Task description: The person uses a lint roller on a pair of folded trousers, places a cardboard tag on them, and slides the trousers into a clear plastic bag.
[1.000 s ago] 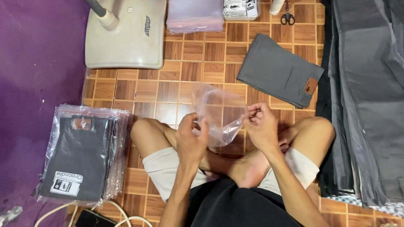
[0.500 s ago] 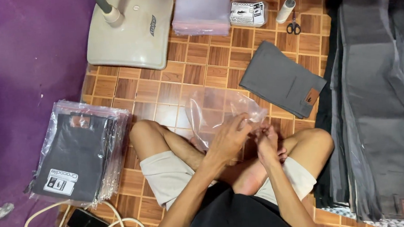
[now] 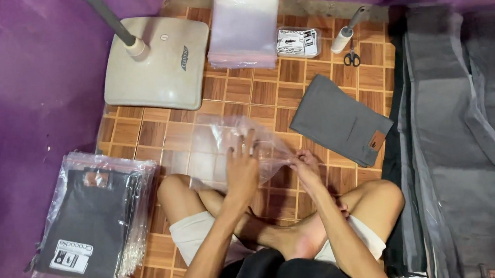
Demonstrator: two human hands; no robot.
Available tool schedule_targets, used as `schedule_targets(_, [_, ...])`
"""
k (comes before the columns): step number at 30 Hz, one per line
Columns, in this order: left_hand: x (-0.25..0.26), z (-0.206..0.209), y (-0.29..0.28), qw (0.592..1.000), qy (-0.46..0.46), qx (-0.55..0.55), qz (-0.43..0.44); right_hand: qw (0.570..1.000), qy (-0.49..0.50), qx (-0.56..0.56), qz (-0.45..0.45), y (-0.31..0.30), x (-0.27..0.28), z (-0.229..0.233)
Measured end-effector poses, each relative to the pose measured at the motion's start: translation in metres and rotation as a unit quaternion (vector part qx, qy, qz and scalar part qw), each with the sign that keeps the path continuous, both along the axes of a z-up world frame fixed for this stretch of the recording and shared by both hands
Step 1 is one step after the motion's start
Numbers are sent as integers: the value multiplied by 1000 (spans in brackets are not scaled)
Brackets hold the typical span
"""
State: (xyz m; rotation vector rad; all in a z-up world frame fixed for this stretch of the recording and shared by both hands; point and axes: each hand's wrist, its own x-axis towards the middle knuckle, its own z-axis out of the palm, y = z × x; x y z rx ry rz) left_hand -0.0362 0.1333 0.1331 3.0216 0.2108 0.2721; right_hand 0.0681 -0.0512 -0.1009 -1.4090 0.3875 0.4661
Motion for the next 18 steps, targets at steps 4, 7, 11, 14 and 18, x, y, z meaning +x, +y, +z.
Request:
schedule_targets(4, [8,-58,37,991,96,-91,23,990,-44,-50,120,10,-6,21])
schedule_targets(7, [7,-72,44,973,127,-190,27,961,-40,-57,266,-9,15,22])
schedule_targets(11, [14,-80,48,965,139,-221,39,918,-177,-256,247,-61,99,48])
schedule_targets(14, [33,-79,61,965,156,-208,42,865,-191,-406,222,-91,162,83])
schedule_targets(18, [62,-44,60,975,180,-132,-11,760,-179,-545,305,-123,225,58])
